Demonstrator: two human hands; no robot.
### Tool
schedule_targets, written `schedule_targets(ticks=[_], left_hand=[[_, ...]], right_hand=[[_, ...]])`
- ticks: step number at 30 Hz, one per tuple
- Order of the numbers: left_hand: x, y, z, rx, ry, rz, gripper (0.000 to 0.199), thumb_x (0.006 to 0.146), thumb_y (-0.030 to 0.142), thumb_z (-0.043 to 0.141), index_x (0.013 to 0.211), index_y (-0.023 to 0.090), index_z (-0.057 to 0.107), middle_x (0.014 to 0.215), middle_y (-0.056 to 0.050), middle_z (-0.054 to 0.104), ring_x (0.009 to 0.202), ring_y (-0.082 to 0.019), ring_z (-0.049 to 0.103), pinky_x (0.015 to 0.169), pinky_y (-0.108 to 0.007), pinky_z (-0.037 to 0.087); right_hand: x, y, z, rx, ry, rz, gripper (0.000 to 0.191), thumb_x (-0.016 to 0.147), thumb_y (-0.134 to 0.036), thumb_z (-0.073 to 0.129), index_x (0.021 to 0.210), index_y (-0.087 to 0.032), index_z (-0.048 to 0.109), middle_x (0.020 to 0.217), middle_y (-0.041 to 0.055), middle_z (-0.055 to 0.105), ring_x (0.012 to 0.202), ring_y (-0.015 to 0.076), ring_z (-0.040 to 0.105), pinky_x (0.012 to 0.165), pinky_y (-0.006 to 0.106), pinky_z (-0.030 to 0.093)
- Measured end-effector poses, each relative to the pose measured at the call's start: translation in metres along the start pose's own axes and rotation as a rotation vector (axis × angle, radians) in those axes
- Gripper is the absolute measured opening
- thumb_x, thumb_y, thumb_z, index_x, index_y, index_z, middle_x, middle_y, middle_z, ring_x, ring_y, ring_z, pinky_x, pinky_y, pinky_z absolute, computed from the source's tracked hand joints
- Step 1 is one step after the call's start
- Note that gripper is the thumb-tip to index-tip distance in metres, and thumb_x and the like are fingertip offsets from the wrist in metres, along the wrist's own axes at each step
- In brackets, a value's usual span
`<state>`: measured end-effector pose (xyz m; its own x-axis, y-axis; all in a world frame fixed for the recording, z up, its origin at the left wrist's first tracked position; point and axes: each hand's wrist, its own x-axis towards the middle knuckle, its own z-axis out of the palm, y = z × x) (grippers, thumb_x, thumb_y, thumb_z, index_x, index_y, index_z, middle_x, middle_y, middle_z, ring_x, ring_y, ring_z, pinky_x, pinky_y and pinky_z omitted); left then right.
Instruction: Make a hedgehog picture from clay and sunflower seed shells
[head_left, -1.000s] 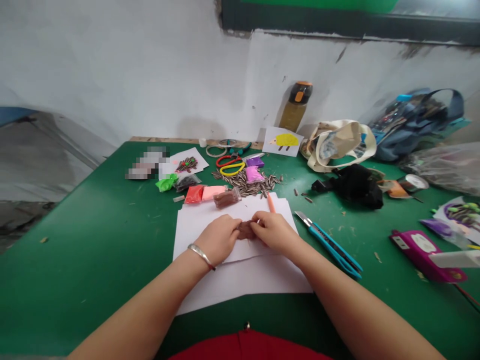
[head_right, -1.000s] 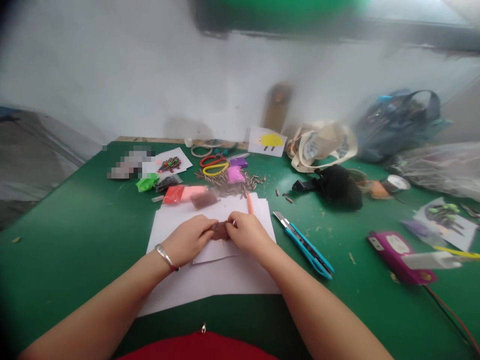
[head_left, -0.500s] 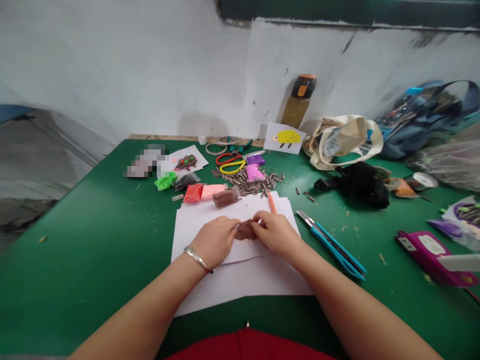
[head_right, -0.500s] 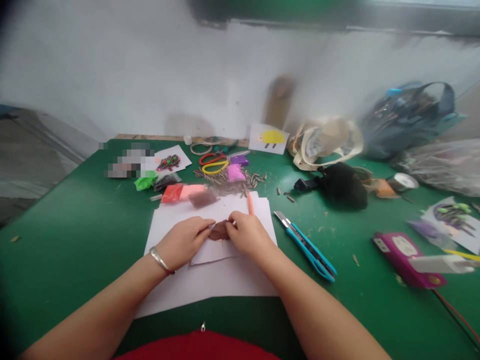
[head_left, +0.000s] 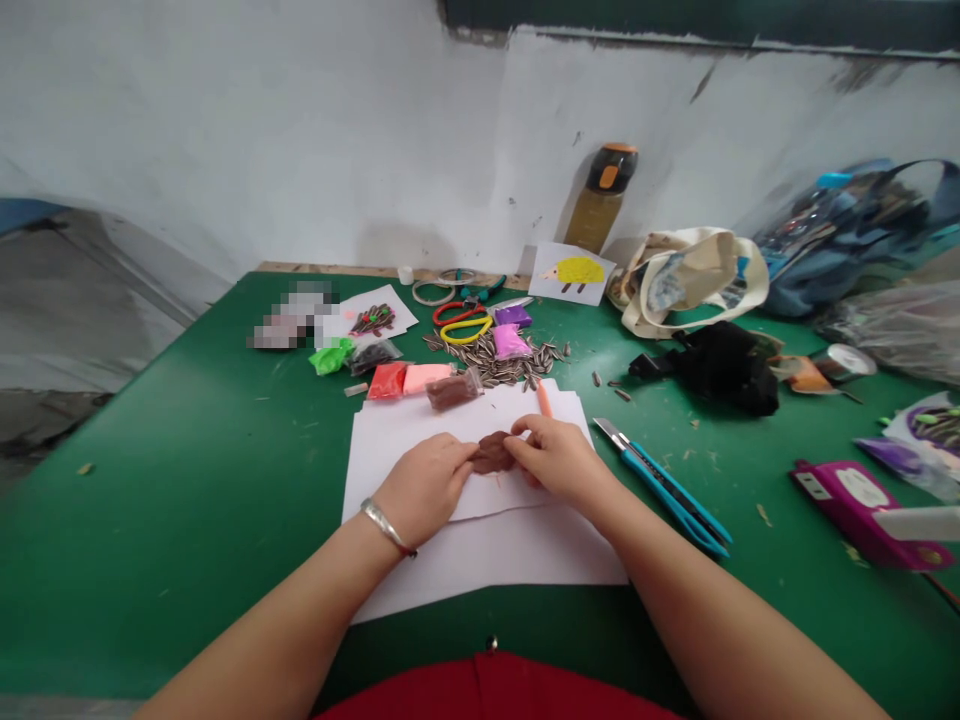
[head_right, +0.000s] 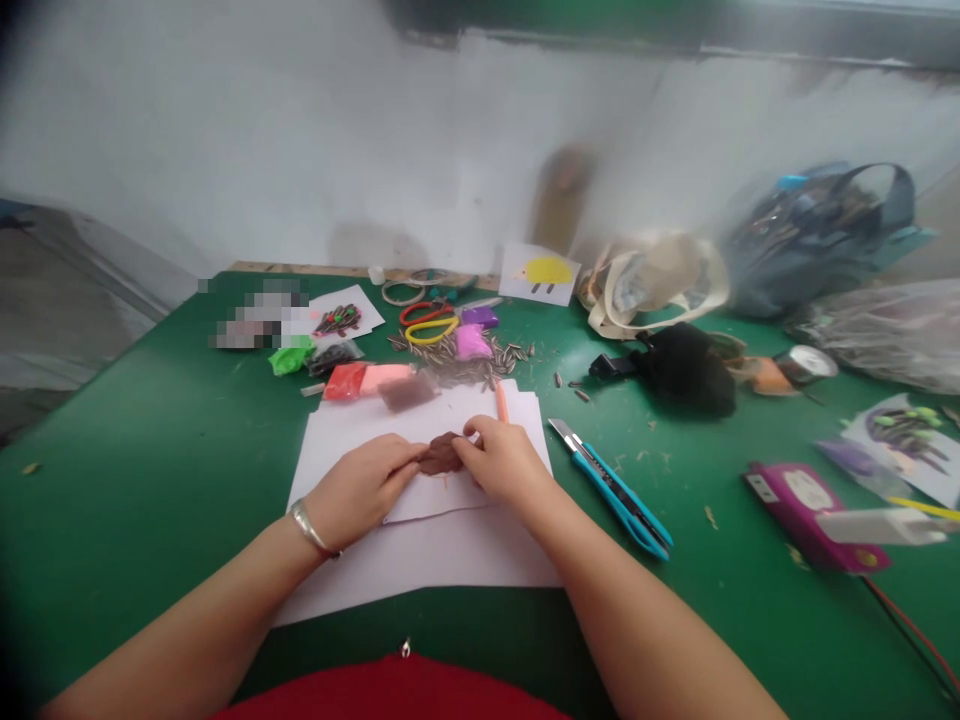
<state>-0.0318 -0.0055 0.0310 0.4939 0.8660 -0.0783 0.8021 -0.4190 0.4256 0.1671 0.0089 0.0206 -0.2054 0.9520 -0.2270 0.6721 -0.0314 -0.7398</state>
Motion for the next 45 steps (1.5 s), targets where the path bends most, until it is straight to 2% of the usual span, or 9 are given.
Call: schedule_targets(ticks=[7,14,27,30,34,36,38,41,45], left_hand=[[0.000,0.001,-0.001,0.011,-0.035,0.012,0.026,0.089,0.017,0.042,0.101,0.017,0.066,0.093,-0.008,0.063,0.088,-0.019,0.058,0.082,-0.032,0.046],[-0.004,0.001,-0.003,0.031,0.027,0.030,0.025,0.092,0.019,0.041,0.103,0.018,0.063,0.091,-0.006,0.065,0.088,-0.019,0.058,0.081,-0.033,0.046],[-0.005,0.006,0.003,0.174,-0.026,0.091,0.025,0.093,0.020,0.040,0.088,0.013,0.064,0.086,-0.009,0.061,0.082,-0.021,0.056,0.078,-0.036,0.046],[-0.006,0.007,0.000,0.160,-0.028,0.070,0.024,0.092,0.021,0.042,0.091,0.014,0.065,0.088,-0.009,0.062,0.084,-0.022,0.056,0.080,-0.037,0.046],[-0.008,0.003,-0.010,0.040,-0.039,0.046,0.025,0.092,0.021,0.043,0.098,0.016,0.067,0.091,-0.007,0.065,0.088,-0.020,0.059,0.082,-0.034,0.047],[-0.008,0.002,-0.014,0.014,-0.047,0.054,0.025,0.092,0.020,0.043,0.099,0.017,0.067,0.091,-0.006,0.065,0.089,-0.019,0.059,0.083,-0.033,0.047],[-0.008,0.001,-0.016,0.014,-0.065,0.061,0.025,0.092,0.019,0.043,0.098,0.017,0.068,0.092,-0.006,0.064,0.088,-0.019,0.059,0.082,-0.032,0.047],[-0.008,0.002,-0.017,0.046,-0.105,0.084,0.026,0.092,0.020,0.043,0.097,0.017,0.068,0.092,-0.006,0.062,0.088,-0.018,0.058,0.083,-0.032,0.047],[-0.009,0.002,-0.015,0.091,-0.132,0.124,0.024,0.092,0.021,0.044,0.100,0.017,0.067,0.091,-0.006,0.060,0.087,-0.019,0.056,0.082,-0.033,0.046]], right_hand=[[0.001,0.000,0.001,-0.072,-0.008,0.001,0.017,0.084,-0.027,0.047,0.087,-0.021,0.063,0.051,-0.0026,0.060,0.048,0.0121,0.055,0.050,0.021,0.037],[0.003,0.000,0.006,-0.258,0.067,-0.059,0.018,0.081,-0.023,0.051,0.093,-0.021,0.064,0.075,0.0025,0.069,0.067,0.0154,0.060,0.060,0.022,0.037],[0.002,-0.003,0.014,-0.402,0.109,-0.102,0.017,0.086,-0.022,0.046,0.090,-0.019,0.062,0.076,0.0058,0.069,0.066,0.0176,0.059,0.058,0.025,0.033],[0.002,-0.003,0.011,-0.359,0.107,-0.103,0.017,0.086,-0.026,0.048,0.089,-0.019,0.063,0.077,0.0056,0.069,0.067,0.0173,0.060,0.059,0.025,0.035],[-0.002,0.000,0.000,-0.163,0.053,-0.100,0.024,0.088,-0.035,0.047,0.100,-0.021,0.063,0.070,0.0015,0.067,0.063,0.0154,0.060,0.060,0.023,0.040],[-0.006,0.000,-0.004,-0.164,0.132,-0.154,0.026,0.089,-0.033,0.047,0.103,-0.020,0.064,0.071,0.0021,0.066,0.065,0.0158,0.060,0.063,0.025,0.042],[-0.010,-0.001,-0.004,-0.215,0.194,-0.299,0.024,0.089,-0.026,0.046,0.101,-0.019,0.066,0.079,0.0047,0.066,0.073,0.0164,0.060,0.069,0.027,0.044],[-0.014,-0.003,0.001,-0.280,0.110,-0.553,0.028,0.087,-0.013,0.044,0.102,-0.020,0.067,0.094,0.0067,0.065,0.087,0.0173,0.058,0.079,0.028,0.044],[-0.014,-0.003,0.010,-0.418,-0.001,-0.638,0.034,0.086,-0.008,0.045,0.110,-0.020,0.065,0.106,0.0067,0.064,0.094,0.0196,0.053,0.086,0.032,0.042]])
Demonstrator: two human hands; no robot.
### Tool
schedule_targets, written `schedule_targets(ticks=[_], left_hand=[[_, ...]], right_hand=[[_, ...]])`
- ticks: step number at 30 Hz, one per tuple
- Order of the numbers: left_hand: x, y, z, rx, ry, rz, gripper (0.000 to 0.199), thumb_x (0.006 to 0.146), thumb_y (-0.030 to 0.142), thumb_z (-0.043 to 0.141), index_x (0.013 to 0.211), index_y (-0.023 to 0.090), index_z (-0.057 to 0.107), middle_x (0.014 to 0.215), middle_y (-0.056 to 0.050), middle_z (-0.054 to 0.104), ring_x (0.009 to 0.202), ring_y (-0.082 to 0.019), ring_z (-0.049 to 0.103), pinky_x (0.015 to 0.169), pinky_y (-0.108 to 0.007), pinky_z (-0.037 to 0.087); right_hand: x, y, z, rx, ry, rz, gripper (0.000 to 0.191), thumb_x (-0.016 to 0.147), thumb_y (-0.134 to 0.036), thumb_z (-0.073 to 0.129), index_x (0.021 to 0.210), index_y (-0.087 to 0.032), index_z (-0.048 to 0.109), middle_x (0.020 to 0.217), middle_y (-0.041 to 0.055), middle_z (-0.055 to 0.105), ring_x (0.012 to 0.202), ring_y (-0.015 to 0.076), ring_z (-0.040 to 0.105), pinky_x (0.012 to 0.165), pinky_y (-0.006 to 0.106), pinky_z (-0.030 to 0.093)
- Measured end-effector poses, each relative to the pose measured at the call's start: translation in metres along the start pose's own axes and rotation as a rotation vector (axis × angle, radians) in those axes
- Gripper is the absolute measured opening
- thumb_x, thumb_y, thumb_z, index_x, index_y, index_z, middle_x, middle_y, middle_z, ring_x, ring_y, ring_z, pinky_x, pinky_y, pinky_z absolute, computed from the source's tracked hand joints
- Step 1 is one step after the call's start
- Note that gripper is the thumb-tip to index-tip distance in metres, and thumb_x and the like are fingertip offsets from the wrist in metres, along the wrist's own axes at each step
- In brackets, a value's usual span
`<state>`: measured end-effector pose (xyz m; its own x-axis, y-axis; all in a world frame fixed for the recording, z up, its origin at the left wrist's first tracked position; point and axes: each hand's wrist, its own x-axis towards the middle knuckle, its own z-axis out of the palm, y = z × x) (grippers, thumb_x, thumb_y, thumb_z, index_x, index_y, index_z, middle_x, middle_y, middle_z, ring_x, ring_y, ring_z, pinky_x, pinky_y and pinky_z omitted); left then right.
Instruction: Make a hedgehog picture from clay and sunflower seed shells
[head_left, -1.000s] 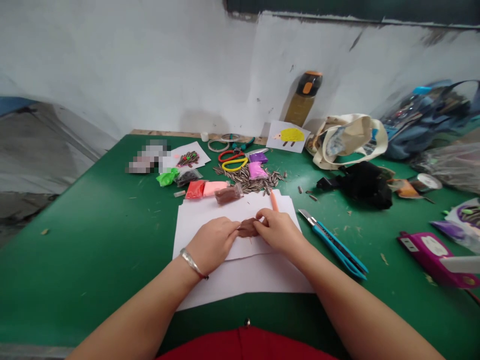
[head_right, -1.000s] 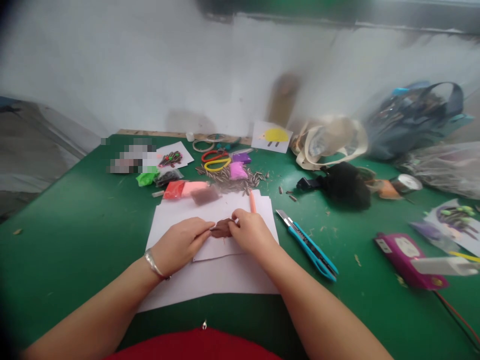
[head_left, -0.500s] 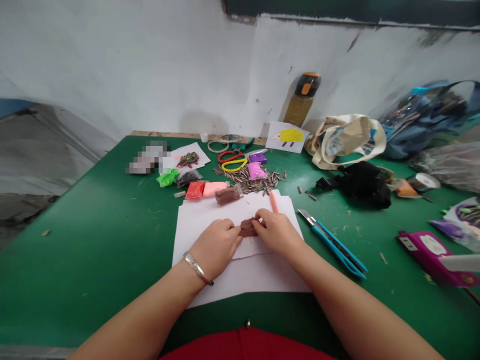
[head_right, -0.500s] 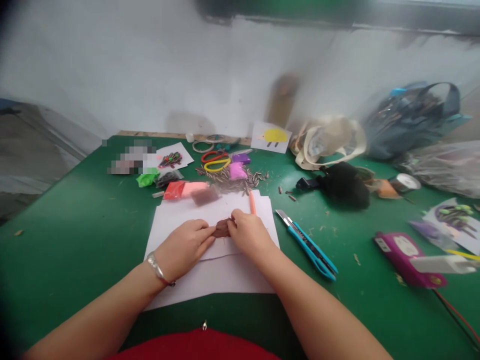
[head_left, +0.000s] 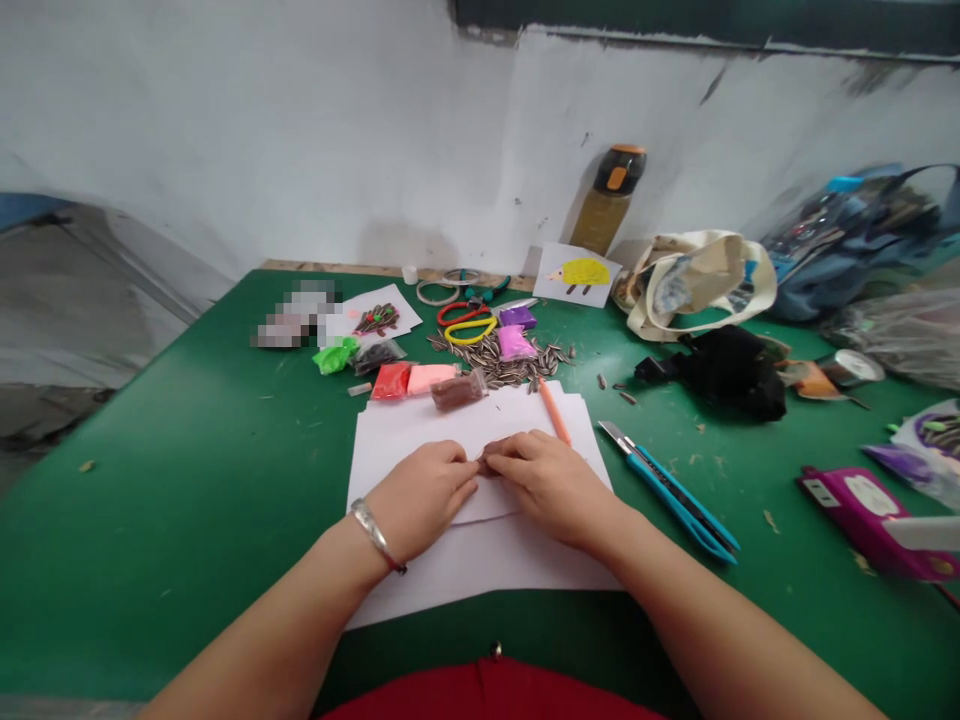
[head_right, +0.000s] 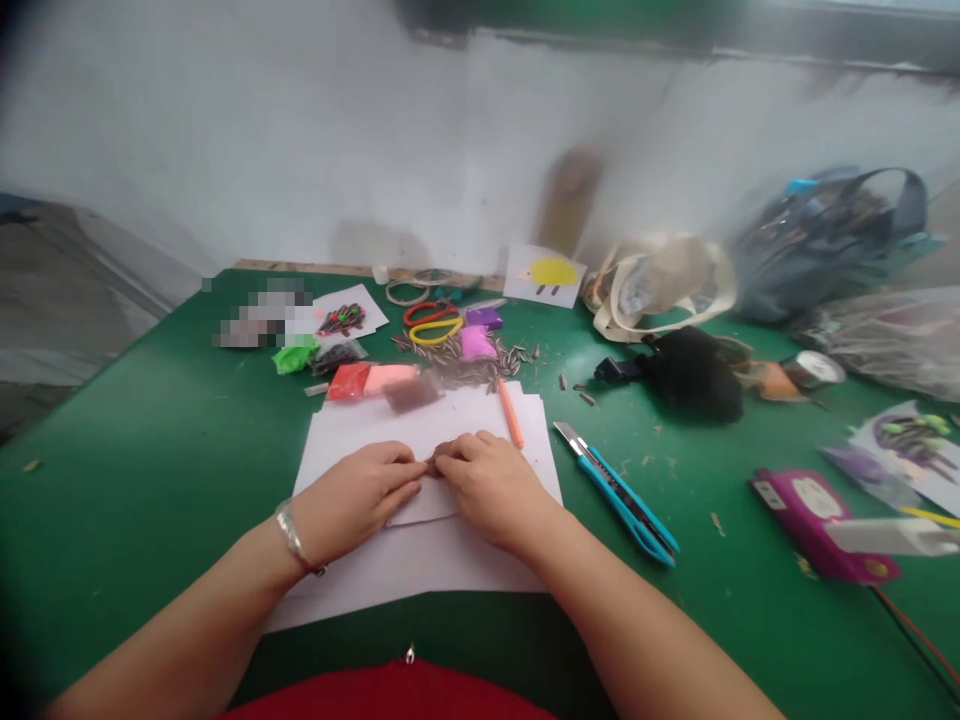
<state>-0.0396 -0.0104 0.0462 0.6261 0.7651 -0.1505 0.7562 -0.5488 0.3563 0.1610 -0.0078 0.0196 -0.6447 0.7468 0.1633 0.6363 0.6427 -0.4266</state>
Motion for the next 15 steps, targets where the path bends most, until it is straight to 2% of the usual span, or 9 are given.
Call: schedule_targets(ticks=[7,15], left_hand=[[0.0005,-0.0013,0.0029,0.024,-0.011,0.009,0.021,0.091,0.022,0.047,0.097,0.016,0.065,0.090,-0.007,0.057,0.084,-0.019,0.053,0.079,-0.033,0.045],[0.0000,-0.0024,0.0028,-0.007,-0.015,0.011,0.021,0.091,0.022,0.047,0.097,0.016,0.066,0.091,-0.007,0.057,0.085,-0.019,0.053,0.080,-0.032,0.045]], right_hand=[[0.0013,-0.0020,0.0037,-0.114,-0.081,0.046,0.034,0.090,-0.013,0.044,0.119,-0.023,0.060,0.108,0.0074,0.062,0.089,0.0199,0.050,0.083,0.034,0.040],[0.0028,-0.0021,0.0015,-0.031,-0.095,0.063,0.043,0.085,-0.007,0.042,0.121,-0.024,0.057,0.110,0.0057,0.061,0.097,0.0189,0.052,0.083,0.031,0.039]])
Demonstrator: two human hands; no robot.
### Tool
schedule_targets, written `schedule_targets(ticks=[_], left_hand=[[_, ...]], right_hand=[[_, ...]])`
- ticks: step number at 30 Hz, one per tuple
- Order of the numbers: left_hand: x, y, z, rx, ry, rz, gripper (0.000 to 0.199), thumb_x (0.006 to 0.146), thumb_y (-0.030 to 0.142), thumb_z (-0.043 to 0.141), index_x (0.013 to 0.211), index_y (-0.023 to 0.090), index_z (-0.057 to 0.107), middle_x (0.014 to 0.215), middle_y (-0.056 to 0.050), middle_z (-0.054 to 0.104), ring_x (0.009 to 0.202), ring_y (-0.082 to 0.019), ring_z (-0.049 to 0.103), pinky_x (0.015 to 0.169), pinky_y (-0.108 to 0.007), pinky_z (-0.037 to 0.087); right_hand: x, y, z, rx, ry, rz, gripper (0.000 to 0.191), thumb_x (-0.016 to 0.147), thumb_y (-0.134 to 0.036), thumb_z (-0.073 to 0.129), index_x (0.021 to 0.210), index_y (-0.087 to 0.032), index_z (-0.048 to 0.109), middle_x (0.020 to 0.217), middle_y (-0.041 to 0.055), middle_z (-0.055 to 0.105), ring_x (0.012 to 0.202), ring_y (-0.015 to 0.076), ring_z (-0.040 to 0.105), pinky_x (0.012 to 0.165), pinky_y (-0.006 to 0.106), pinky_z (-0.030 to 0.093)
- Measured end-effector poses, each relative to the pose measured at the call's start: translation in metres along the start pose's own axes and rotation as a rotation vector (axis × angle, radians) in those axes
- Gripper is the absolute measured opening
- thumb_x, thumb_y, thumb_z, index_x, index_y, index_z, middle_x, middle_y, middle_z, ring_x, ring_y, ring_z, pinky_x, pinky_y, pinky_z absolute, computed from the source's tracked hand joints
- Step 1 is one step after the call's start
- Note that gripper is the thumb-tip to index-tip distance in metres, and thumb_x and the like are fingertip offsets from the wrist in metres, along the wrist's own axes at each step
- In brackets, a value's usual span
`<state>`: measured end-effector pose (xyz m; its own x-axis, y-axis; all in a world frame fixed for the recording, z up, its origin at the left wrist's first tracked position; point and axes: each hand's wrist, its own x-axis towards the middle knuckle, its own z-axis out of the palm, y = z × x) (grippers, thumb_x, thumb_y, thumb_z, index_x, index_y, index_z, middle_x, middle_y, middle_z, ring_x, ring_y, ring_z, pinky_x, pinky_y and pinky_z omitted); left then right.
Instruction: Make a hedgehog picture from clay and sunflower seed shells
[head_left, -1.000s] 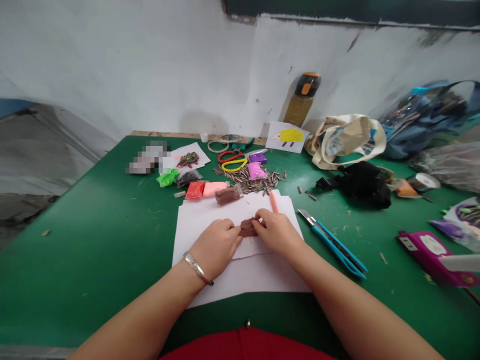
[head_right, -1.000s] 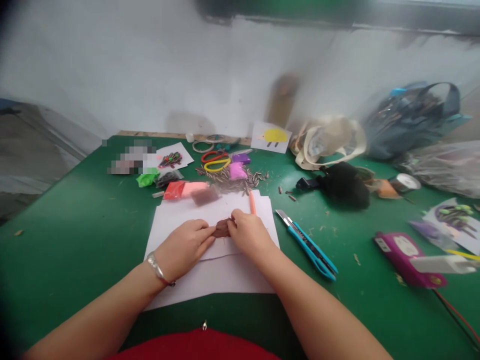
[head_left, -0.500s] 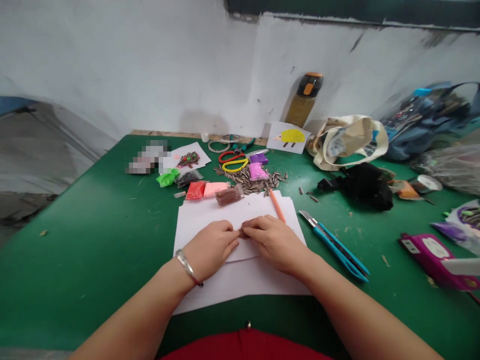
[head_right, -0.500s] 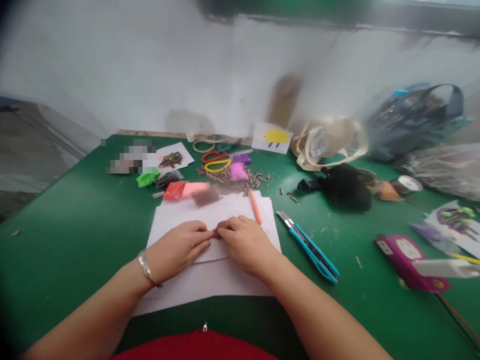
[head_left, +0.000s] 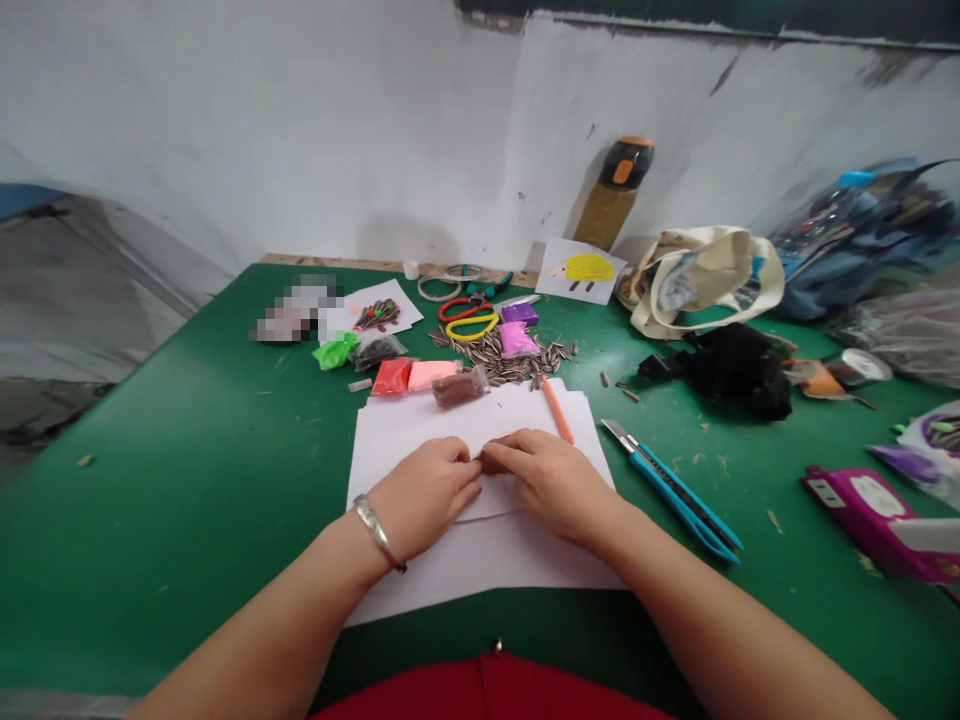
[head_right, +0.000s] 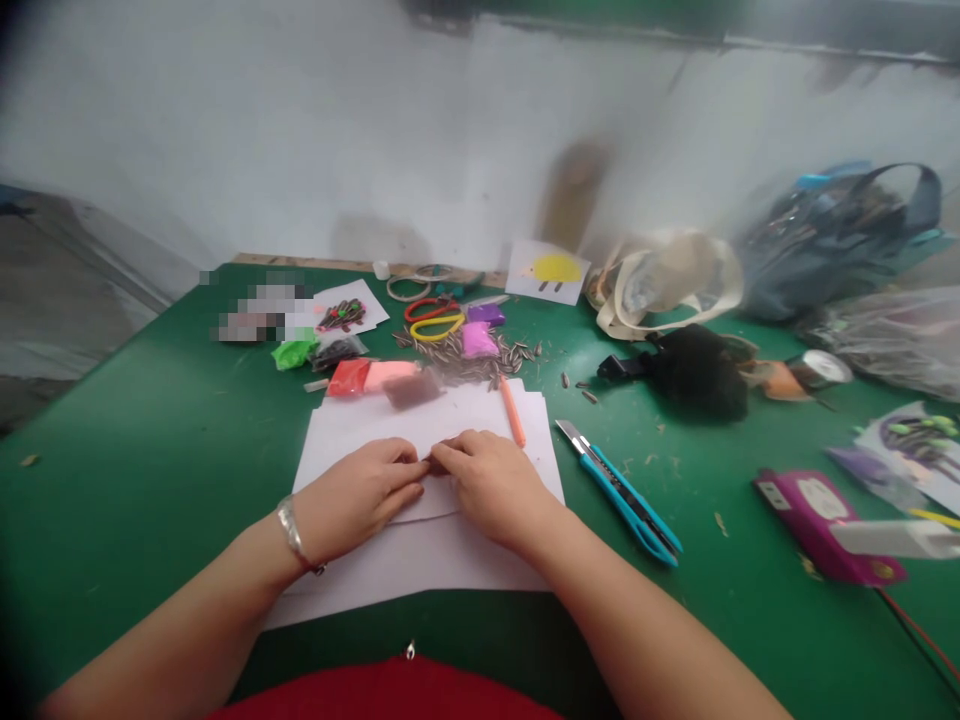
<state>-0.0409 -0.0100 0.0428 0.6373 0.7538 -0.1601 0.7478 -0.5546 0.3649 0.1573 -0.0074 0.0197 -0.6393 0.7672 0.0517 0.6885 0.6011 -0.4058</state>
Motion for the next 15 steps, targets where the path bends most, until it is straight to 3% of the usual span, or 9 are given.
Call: schedule_targets(ticks=[5,11,15], left_hand=[[0.000,0.002,0.000,0.009,0.015,-0.007,0.022,0.091,0.023,0.047,0.092,0.015,0.067,0.090,-0.007,0.058,0.085,-0.019,0.054,0.080,-0.032,0.045],[-0.002,-0.006,-0.007,-0.108,-0.001,0.027,0.025,0.092,0.022,0.044,0.094,0.018,0.069,0.096,-0.006,0.063,0.091,-0.018,0.057,0.085,-0.030,0.045],[-0.003,-0.015,-0.010,-0.186,0.044,-0.017,0.025,0.092,0.021,0.043,0.099,0.019,0.067,0.095,-0.003,0.067,0.091,-0.017,0.059,0.084,-0.029,0.045]], right_hand=[[0.002,-0.002,0.004,-0.097,-0.008,0.028,0.035,0.089,-0.015,0.046,0.121,-0.024,0.059,0.104,0.0083,0.060,0.091,0.0205,0.052,0.080,0.033,0.038],[-0.001,0.001,-0.003,0.085,-0.002,-0.002,0.046,0.084,-0.004,0.040,0.120,-0.027,0.058,0.111,0.0039,0.060,0.098,0.0174,0.054,0.084,0.029,0.040],[-0.004,-0.002,-0.001,0.065,0.031,-0.007,0.043,0.087,-0.009,0.042,0.123,-0.027,0.058,0.108,0.0060,0.058,0.095,0.0180,0.054,0.083,0.029,0.042]])
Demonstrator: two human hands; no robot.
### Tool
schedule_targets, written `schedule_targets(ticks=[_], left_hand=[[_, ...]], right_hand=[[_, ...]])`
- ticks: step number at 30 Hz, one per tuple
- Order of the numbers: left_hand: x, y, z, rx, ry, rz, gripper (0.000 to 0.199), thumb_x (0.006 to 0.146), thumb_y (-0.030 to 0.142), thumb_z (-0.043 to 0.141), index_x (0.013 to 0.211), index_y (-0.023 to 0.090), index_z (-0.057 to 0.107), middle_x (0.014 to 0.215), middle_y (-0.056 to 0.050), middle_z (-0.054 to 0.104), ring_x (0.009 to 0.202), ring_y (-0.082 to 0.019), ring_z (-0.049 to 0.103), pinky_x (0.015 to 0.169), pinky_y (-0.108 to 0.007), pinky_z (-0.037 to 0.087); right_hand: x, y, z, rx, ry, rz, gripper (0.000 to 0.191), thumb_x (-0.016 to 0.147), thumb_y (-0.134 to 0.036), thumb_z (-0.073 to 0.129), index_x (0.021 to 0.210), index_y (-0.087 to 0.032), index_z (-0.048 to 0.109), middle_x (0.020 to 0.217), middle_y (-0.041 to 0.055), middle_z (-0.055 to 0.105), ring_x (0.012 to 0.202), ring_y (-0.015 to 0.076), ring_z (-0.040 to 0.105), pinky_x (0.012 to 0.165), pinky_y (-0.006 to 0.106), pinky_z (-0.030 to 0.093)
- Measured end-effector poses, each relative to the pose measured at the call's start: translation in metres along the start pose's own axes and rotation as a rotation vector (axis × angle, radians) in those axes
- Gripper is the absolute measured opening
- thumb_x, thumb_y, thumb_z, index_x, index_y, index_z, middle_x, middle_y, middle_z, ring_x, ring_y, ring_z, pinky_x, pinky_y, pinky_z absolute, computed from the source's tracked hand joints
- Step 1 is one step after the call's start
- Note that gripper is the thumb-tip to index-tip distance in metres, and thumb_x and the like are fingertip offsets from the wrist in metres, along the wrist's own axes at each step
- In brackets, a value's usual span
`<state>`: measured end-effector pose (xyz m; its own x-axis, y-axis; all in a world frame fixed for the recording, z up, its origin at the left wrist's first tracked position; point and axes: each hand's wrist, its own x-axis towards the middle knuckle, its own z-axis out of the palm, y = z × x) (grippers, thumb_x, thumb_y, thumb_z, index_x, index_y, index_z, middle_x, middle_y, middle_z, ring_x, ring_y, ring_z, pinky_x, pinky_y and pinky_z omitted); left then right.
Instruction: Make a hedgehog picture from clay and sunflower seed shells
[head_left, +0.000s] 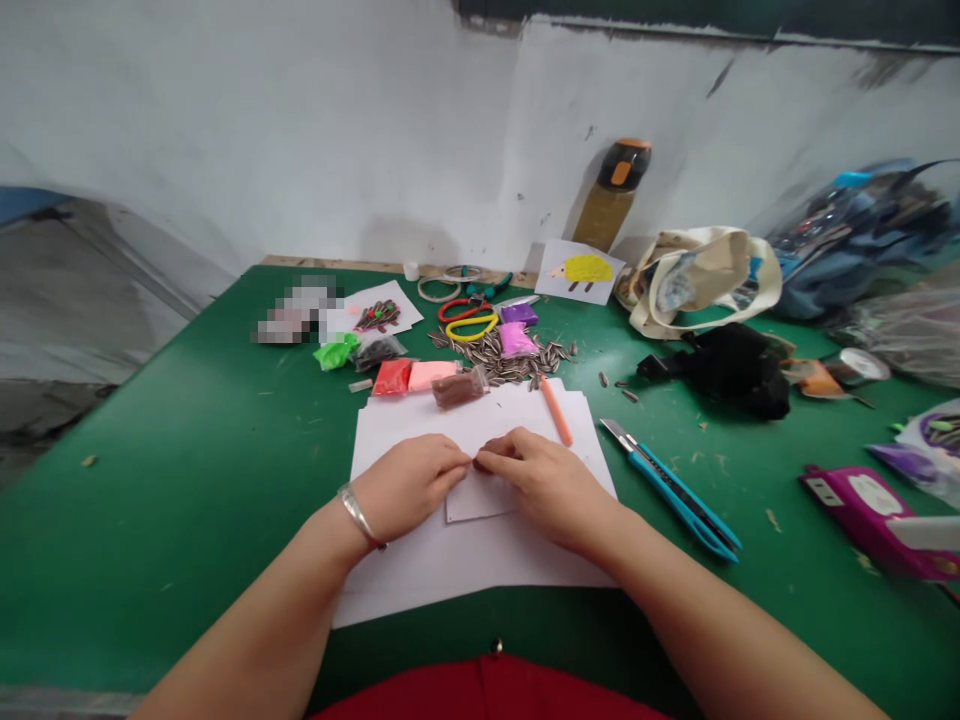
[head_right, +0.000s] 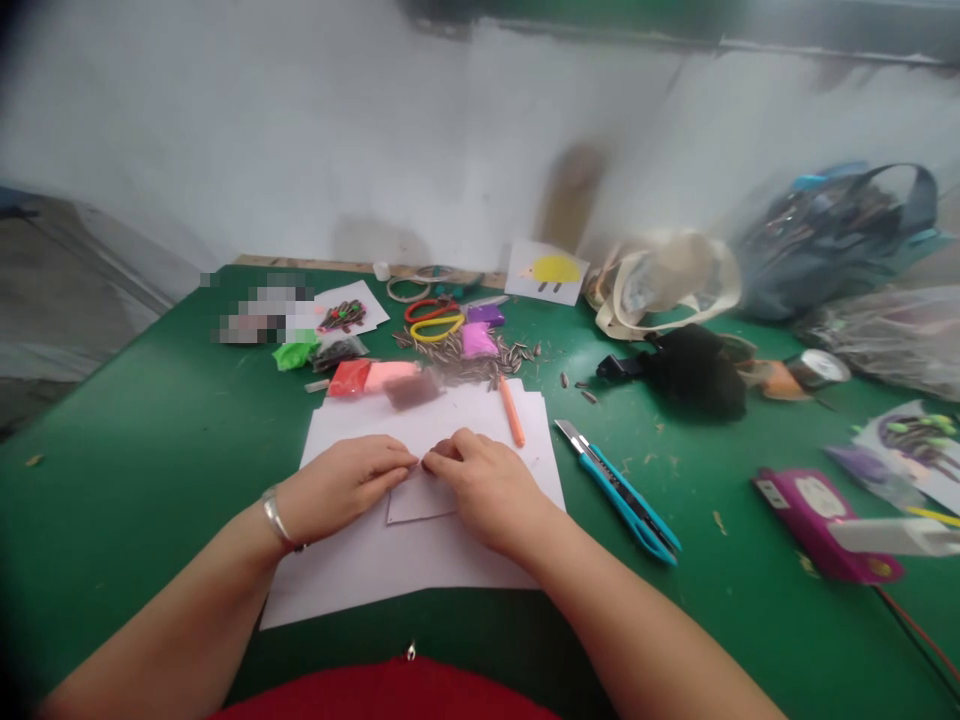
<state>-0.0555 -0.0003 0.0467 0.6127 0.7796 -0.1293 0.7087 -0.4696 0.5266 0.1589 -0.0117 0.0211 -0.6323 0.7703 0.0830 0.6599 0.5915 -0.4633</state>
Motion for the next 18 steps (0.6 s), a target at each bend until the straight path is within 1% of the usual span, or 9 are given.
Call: schedule_targets(ticks=[3,5,11,18], left_hand=[[0.0021,-0.0033,0.0015,-0.005,0.020,-0.007,0.026,0.092,0.021,0.043,0.103,0.019,0.067,0.096,-0.004,0.067,0.092,-0.017,0.059,0.084,-0.029,0.045],[0.0037,-0.0037,0.0037,0.006,0.015,-0.001,0.028,0.092,0.021,0.042,0.106,0.020,0.066,0.097,-0.005,0.065,0.093,-0.017,0.058,0.085,-0.029,0.045],[0.0052,-0.0013,0.0089,0.052,0.000,-0.015,0.029,0.092,0.022,0.041,0.102,0.020,0.069,0.095,-0.006,0.061,0.088,-0.017,0.057,0.083,-0.029,0.045],[0.0055,0.0001,0.0075,0.052,0.002,-0.018,0.029,0.093,0.022,0.041,0.105,0.021,0.067,0.094,-0.005,0.060,0.088,-0.017,0.056,0.083,-0.029,0.045]], right_hand=[[0.0009,-0.0012,0.0025,-0.031,-0.017,0.005,0.042,0.088,-0.010,0.043,0.123,-0.028,0.058,0.105,0.0068,0.057,0.092,0.0182,0.055,0.080,0.030,0.042],[0.0019,-0.0010,0.0026,-0.056,-0.031,-0.002,0.041,0.088,-0.012,0.044,0.123,-0.028,0.058,0.106,0.0069,0.057,0.093,0.0191,0.054,0.081,0.030,0.042],[0.0013,0.0001,-0.0007,-0.137,-0.059,-0.035,0.041,0.089,-0.013,0.043,0.125,-0.027,0.057,0.110,0.0069,0.058,0.094,0.0212,0.053,0.080,0.032,0.042],[-0.0031,0.0027,-0.0025,-0.077,-0.048,-0.056,0.041,0.091,-0.014,0.040,0.127,-0.028,0.054,0.121,0.0062,0.057,0.101,0.0203,0.053,0.085,0.034,0.042]])
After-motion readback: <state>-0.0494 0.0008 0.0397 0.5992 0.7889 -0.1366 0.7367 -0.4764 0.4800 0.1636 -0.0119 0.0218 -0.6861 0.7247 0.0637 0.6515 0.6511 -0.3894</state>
